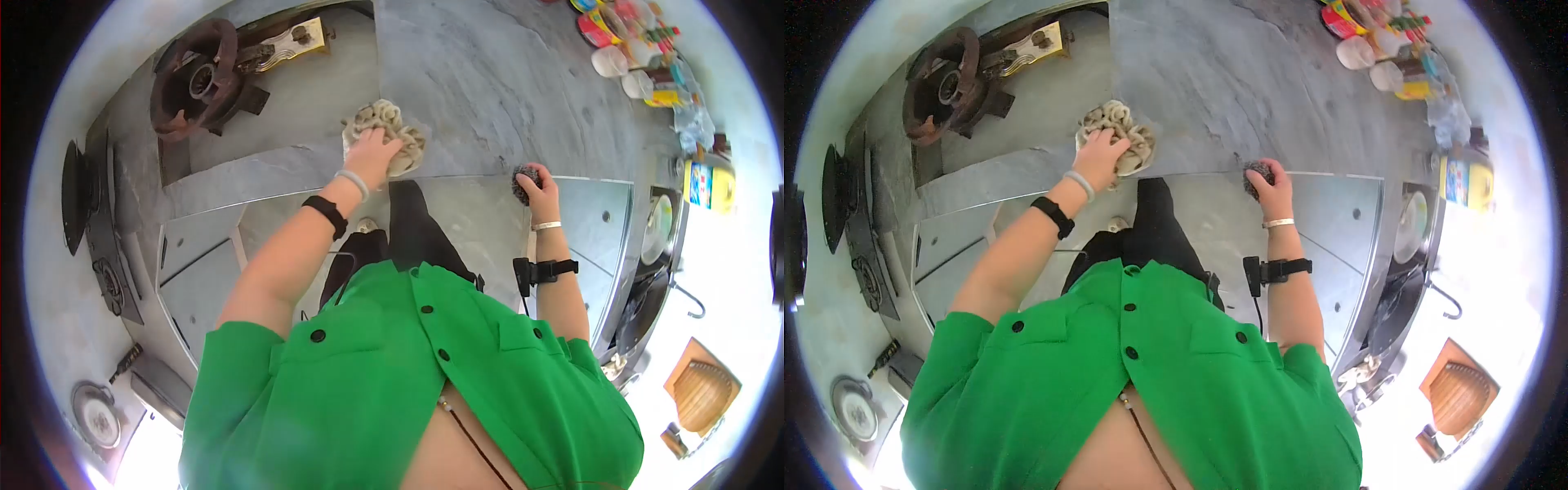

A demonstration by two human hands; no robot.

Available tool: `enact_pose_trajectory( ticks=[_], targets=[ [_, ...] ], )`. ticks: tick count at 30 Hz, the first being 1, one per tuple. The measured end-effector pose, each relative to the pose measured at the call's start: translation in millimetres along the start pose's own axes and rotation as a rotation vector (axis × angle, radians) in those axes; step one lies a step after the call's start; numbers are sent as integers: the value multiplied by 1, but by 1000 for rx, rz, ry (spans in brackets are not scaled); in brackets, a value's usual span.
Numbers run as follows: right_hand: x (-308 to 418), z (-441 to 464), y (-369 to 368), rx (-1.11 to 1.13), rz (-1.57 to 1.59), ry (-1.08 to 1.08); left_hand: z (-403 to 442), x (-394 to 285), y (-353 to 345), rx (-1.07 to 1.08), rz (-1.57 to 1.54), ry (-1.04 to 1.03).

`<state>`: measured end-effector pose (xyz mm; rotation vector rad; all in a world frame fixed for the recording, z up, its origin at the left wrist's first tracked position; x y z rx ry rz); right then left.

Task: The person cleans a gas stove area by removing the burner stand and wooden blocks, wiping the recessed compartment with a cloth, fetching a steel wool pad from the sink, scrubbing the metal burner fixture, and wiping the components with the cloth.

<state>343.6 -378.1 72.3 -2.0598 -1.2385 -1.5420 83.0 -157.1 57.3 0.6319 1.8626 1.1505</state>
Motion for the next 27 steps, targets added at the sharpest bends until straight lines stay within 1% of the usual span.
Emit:
enact_pose_trajectory(
  ticks=[1,4,5,7,10,11,12,14,16,17,19,20,21,22,24,26,27],
  targets=[
    [-1,-12,-3,7,40,-17,-11,3,-2,-3,22,-16],
    [-26,-62,5,-69,141,-8,-45,12,-10,-10,55,-83],
    [-48,-78,15,-75,135,-28,-57,13,-15,34,71,-103],
    [-83,-123,32,-120,333,-128,-85,14,-21,128,109,-137],
    [-145,-198,70,-330,491,-242,-119,22,-3,268,-85,-165],
    [-159,-224,78,-417,547,-283,-119,23,18,145,-195,-98],
    [-177,-250,87,-455,566,-315,-118,24,39,36,-306,-34],
    [-215,-301,111,-523,591,-383,-90,33,73,-253,-298,100],
    [-255,-348,128,-567,476,-596,-36,37,88,-381,-654,13],
    [-273,-367,133,-580,416,-697,-10,29,88,-348,-591,28],
    [-311,-397,137,-620,406,-799,35,15,83,-296,-459,71],
    [-348,-410,142,-690,479,-761,67,28,51,-225,-391,43],
    [-360,-418,147,-648,496,-833,94,40,18,-157,-323,19],
    [-353,-425,149,-706,498,-886,96,24,10,-227,-164,82],
    [-354,-428,156,-706,509,-806,85,-36,-25,-341,156,219],
    [-357,-432,162,-673,539,-752,96,-60,-50,-390,7,85],
    [-358,-435,168,-648,492,-809,95,-73,-61,-417,-69,33]
  ],
)
Point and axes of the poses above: each hand's wrist, its own z-axis towards the middle knuckle, its own y-axis out of the back of the hand, x = y × z, the point moved 4 cm from there along z, towards the middle knuckle, and after that the axes turned 4 degrees about x, right-handed, at the moved point
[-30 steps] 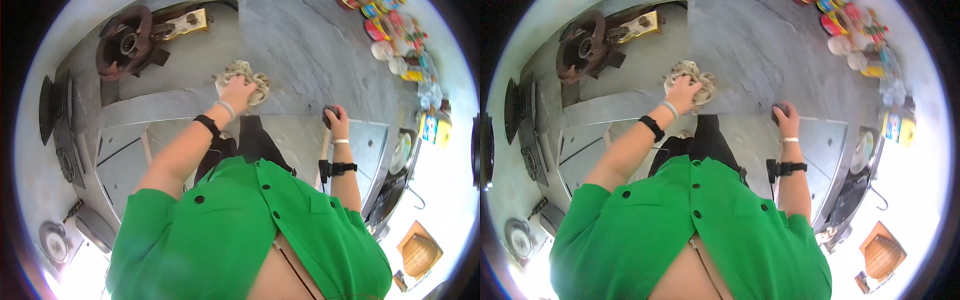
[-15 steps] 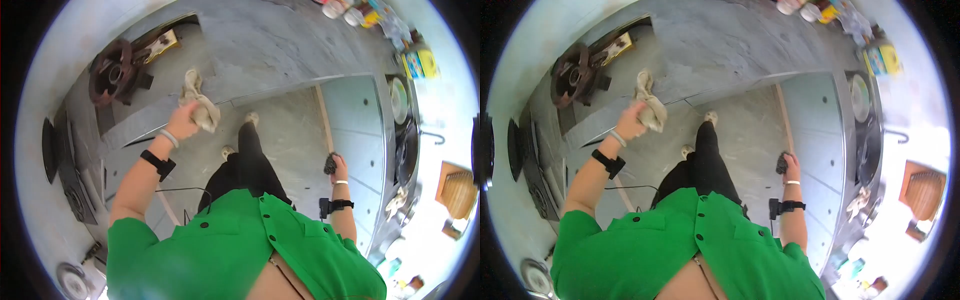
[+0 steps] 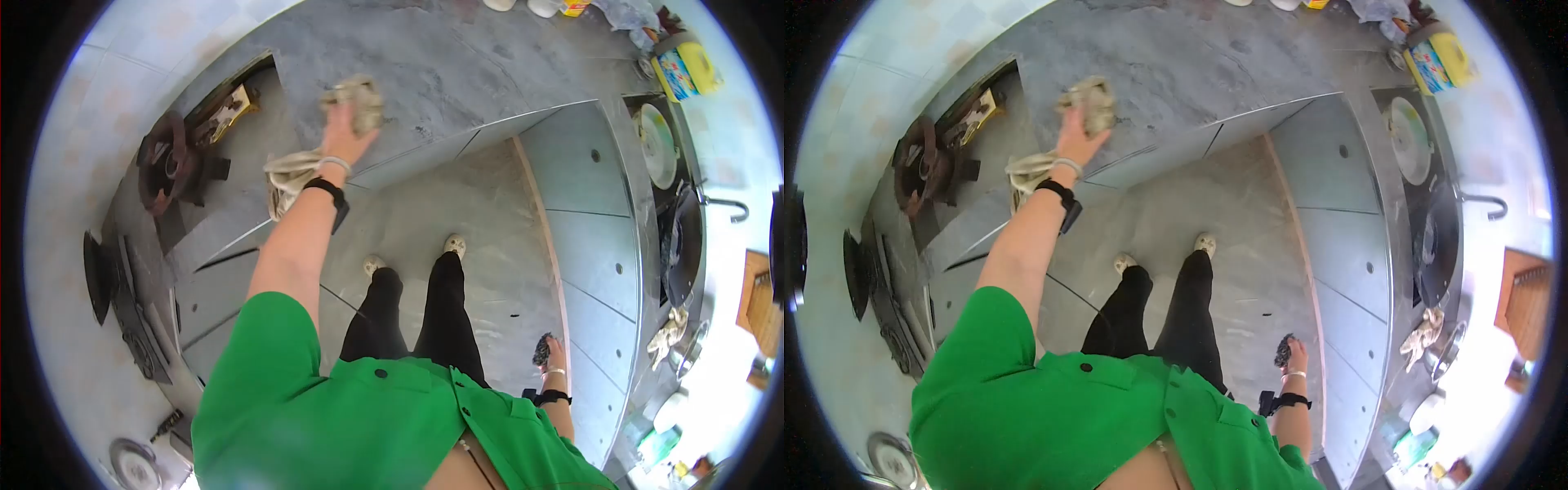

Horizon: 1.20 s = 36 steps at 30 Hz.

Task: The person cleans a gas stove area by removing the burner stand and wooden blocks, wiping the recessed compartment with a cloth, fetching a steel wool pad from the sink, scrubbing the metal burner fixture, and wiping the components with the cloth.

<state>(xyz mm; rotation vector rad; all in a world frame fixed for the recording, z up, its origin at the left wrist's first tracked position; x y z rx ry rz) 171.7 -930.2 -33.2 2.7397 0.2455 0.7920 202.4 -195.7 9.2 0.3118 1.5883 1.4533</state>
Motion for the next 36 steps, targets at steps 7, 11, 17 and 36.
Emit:
enact_pose_trajectory(
  ticks=[7,11,17,36],
  targets=[
    [48,39,36,73,-60,-15,-115,-232,-157,834,-417,-307],
    [73,56,71,83,10,28,-134,-310,-203,867,-603,-128],
    [65,100,102,78,-72,-58,-23,-413,-105,515,-665,-453],
    [200,81,-6,274,-393,98,-32,-29,32,244,145,204]
  ],
)
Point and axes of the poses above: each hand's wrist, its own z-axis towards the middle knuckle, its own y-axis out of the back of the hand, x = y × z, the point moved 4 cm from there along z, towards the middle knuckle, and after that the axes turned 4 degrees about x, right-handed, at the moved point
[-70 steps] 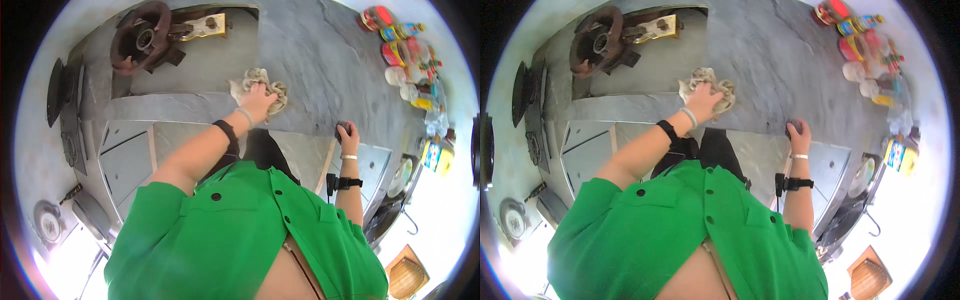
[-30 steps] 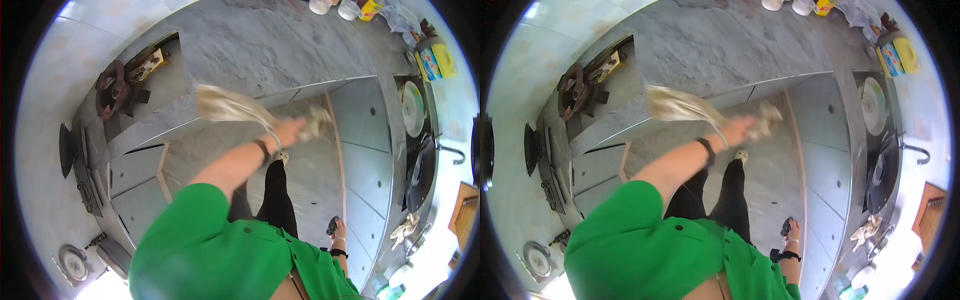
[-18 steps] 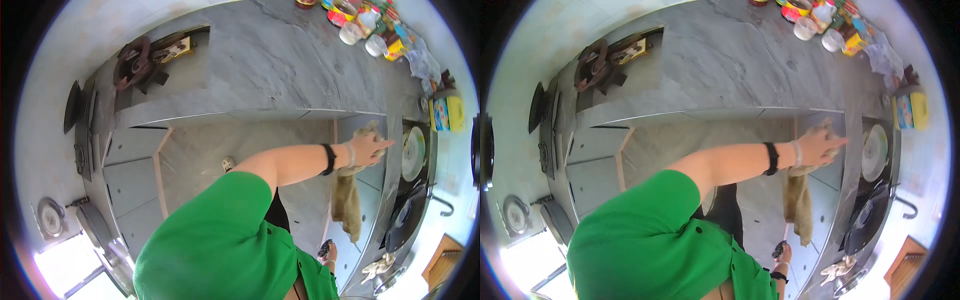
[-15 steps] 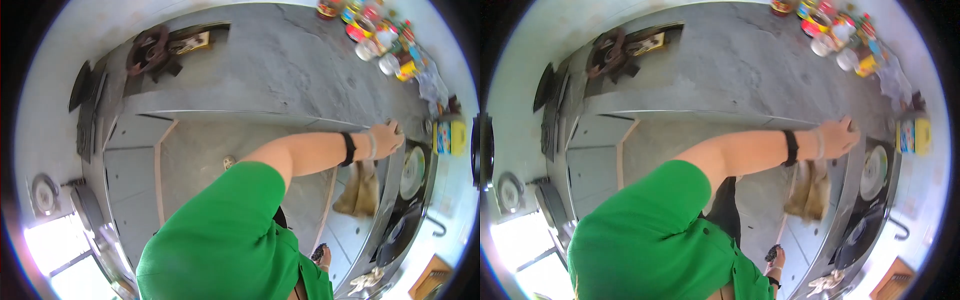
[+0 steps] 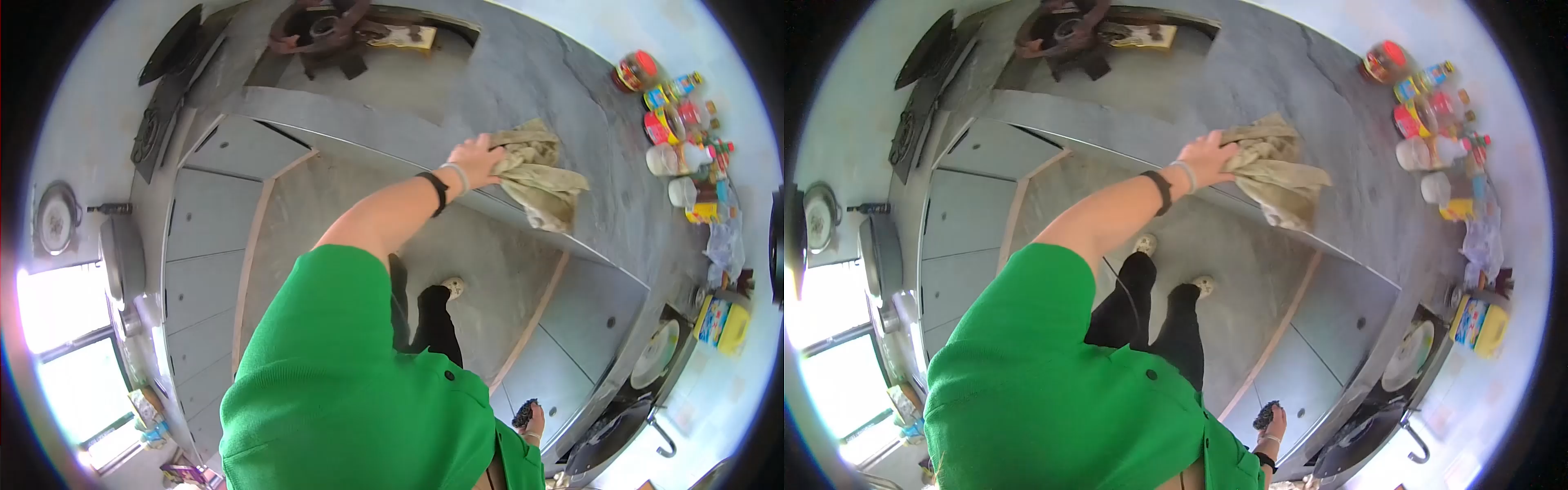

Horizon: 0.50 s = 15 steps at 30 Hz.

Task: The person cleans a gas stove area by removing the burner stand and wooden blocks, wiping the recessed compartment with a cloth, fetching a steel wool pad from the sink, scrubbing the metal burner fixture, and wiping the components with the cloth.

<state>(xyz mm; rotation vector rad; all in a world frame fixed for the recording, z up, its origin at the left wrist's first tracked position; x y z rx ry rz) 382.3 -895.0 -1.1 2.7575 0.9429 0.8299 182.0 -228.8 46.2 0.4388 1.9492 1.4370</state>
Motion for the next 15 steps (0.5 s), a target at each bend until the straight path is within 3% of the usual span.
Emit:
enact_pose_trajectory(
  ticks=[8,15],
  targets=[
    [35,-7,-106,177,-41,62,-130,233,63,-74,16,584],
    [43,-46,-185,172,-68,126,-207,443,109,-193,-59,1018]
  ],
)
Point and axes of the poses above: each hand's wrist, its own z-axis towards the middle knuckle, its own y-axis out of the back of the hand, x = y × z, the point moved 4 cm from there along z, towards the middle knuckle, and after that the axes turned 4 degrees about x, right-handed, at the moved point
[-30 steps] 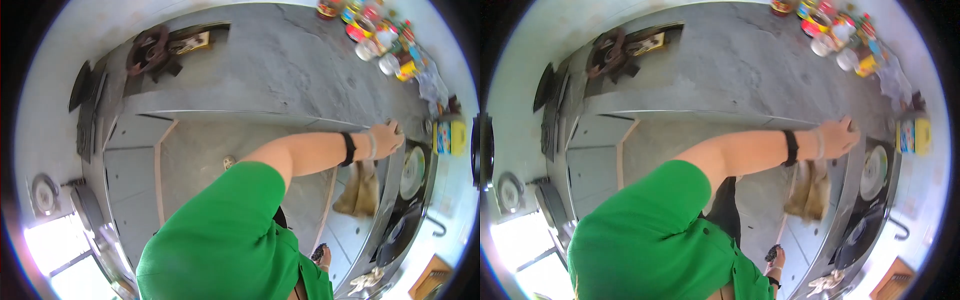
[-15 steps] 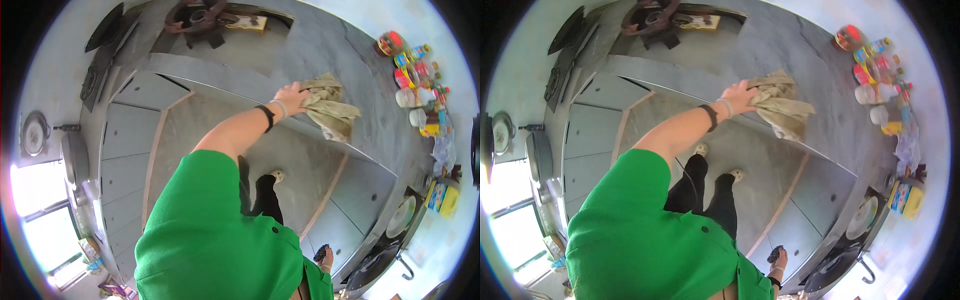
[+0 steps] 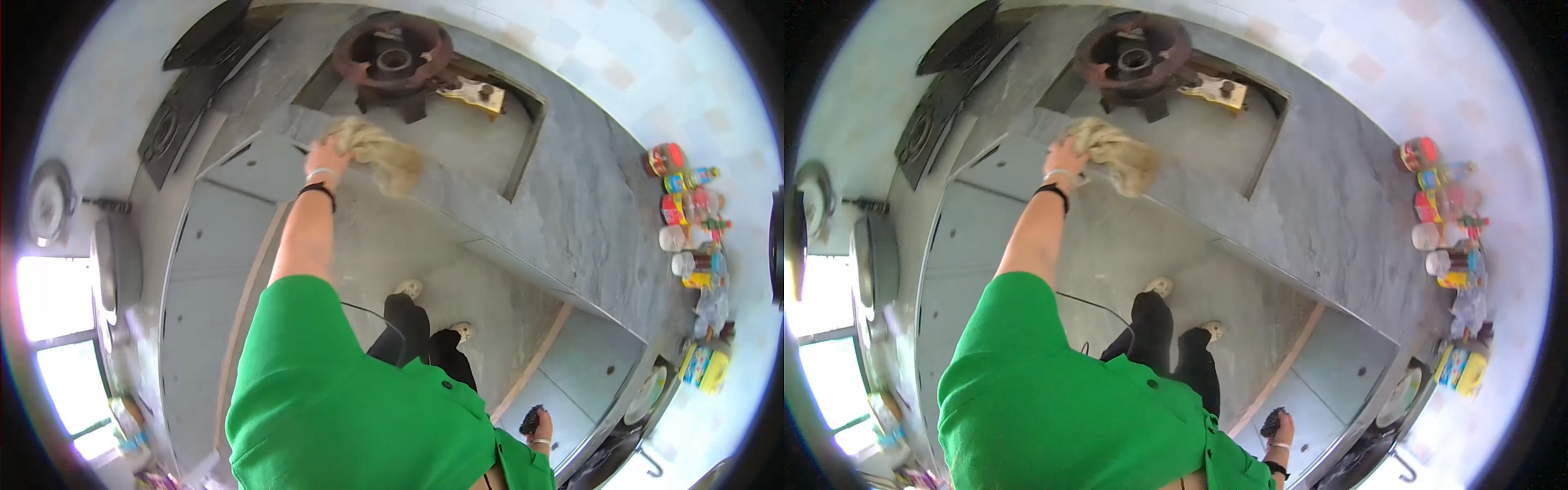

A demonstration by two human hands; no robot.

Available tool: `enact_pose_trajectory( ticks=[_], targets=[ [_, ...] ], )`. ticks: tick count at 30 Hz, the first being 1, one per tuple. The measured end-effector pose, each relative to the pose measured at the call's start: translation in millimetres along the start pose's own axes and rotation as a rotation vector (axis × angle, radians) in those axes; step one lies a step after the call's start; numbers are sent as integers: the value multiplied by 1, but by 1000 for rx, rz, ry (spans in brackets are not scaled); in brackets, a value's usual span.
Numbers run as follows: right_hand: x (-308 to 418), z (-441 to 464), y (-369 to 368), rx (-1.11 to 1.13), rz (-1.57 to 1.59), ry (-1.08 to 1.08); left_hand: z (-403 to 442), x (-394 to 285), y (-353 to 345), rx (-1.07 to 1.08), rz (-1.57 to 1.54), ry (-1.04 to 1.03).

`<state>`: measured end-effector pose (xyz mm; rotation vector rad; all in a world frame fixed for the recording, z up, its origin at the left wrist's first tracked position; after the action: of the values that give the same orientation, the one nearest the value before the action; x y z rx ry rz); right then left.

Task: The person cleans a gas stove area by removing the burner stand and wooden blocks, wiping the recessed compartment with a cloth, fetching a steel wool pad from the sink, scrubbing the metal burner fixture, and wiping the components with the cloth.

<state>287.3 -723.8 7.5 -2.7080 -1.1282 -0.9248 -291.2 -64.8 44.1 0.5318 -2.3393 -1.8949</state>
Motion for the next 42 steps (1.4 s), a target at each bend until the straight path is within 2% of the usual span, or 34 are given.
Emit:
enact_pose_trajectory(
  ticks=[1,2,3,4,5,6,7,8,9,10,11,12,14,16,17,20,22,24,25,28,30,31,34,38,42],
  targets=[
    [0,-5,-5,-55,68,16,22,24,-1,-20,-28,22],
    [1,-7,-9,-18,160,35,31,47,7,-15,-109,45],
    [10,-12,-20,13,250,38,52,79,-12,-21,-217,-45],
    [15,-19,-19,-113,303,37,68,104,-24,-17,-325,-136],
    [31,-29,-29,-140,473,2,58,102,-16,92,-561,-206],
    [41,-23,-26,36,624,68,63,108,-23,412,-592,-127],
    [68,-39,-35,11,750,134,28,84,-12,627,-1015,-7],
    [101,-60,-48,17,918,266,25,86,-15,714,-1028,-70],
    [129,-75,-50,114,1001,343,-21,48,19,634,-1016,-36],
    [150,-96,-54,110,1110,390,-15,58,0,756,-1092,-72],
    [163,-120,-43,133,1230,462,-38,47,-10,734,-1130,93],
    [172,-141,-19,234,1244,553,-49,34,-27,1024,-1252,29],
    [166,-177,34,278,1244,708,-174,-40,1,1087,-1301,115],
    [147,-207,91,311,1267,810,-238,-88,-23,1369,-1322,52],
    [153,-195,56,299,1231,846,-200,-101,-66,1541,-1335,77],
    [128,-193,75,218,1223,896,-286,-212,-78,2330,-1235,-277],
    [74,-197,181,59,1296,793,-429,-286,-55,2016,-1194,-492],
    [29,-179,245,-113,1328,652,-512,-345,-47,1943,-1149,-581],
    [6,-162,286,-117,1335,593,-554,-370,-45,2018,-1107,-574],
    [-45,-121,410,-321,1285,359,-679,-442,-49,2234,-983,-467],
    [-65,-90,476,-512,1297,234,-736,-477,-60,2099,-833,-698],
    [-68,-79,500,-525,1321,211,-763,-491,-67,2086,-786,-689],
    [-60,-40,542,-435,1393,267,-831,-527,-74,2051,-718,-669],
    [-39,-2,552,-304,1354,312,-882,-566,-74,2010,-707,-698],
    [-38,24,572,-332,1342,262,-919,-619,-82,1917,-707,-748]
  ],
)
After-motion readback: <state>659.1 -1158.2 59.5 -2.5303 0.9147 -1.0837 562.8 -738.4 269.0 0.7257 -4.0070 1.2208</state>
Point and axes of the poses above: each hand's wrist, its own z-axis towards the middle knuckle, its own y-axis out of the back of the hand, x = y × z, the point moved 4 cm from there along z, towards the middle knuckle, and after that the axes turned 4 degrees about x, right-handed, at the moved point
